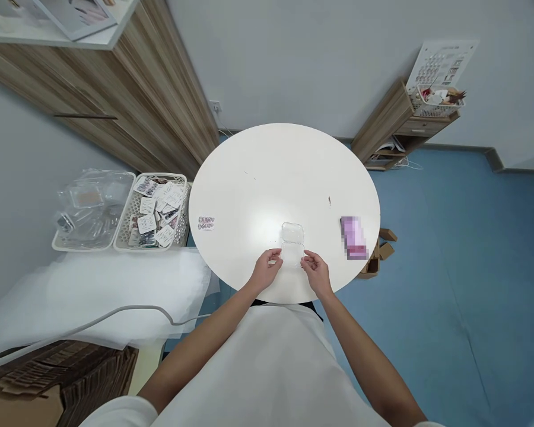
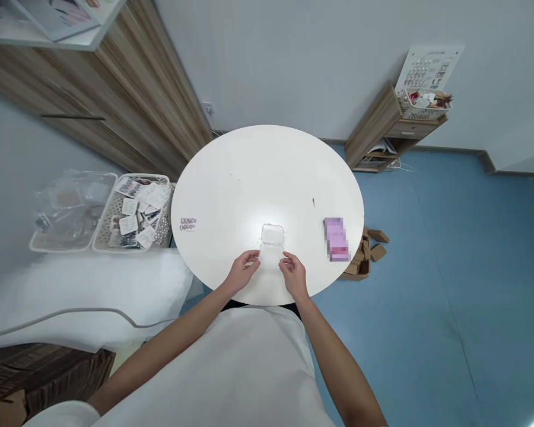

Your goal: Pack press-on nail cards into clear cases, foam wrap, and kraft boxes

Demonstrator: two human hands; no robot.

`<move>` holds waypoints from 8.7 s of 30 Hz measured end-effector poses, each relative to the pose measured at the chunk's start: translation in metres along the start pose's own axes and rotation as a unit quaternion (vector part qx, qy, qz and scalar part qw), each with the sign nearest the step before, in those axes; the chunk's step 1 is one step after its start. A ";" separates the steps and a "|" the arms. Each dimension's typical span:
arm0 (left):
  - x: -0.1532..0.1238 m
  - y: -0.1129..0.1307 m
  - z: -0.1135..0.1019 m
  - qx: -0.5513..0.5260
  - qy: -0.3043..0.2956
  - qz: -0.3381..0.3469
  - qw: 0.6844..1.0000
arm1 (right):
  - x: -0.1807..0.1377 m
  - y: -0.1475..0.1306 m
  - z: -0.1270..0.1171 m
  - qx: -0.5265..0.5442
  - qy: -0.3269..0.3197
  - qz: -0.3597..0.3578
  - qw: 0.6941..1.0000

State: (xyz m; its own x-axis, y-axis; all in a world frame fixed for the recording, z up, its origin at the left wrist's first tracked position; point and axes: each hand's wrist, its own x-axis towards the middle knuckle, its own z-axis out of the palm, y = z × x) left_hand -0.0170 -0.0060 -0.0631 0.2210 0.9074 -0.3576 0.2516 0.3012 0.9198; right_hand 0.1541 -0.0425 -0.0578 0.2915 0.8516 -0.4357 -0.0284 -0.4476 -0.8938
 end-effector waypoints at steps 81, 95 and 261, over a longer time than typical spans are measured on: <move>0.090 -0.051 -0.257 0.327 0.071 -0.040 0.941 | 0.103 -0.028 0.298 -0.489 -0.129 -0.154 0.849; 0.072 -0.058 -0.248 0.269 0.090 0.083 0.955 | 0.101 -0.022 0.266 -0.357 -0.218 -0.232 0.878; -0.021 0.015 0.008 -0.105 0.031 -0.080 0.991 | 0.028 -0.049 -0.033 -0.219 -0.272 -0.225 0.910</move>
State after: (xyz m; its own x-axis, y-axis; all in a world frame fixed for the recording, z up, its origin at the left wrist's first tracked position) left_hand -0.0099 -0.0231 -0.0426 0.1347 0.8575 -0.4965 0.0749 0.4908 0.8680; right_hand 0.1951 -0.0053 -0.0228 -0.3401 0.9312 -0.1309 0.3946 0.0150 -0.9187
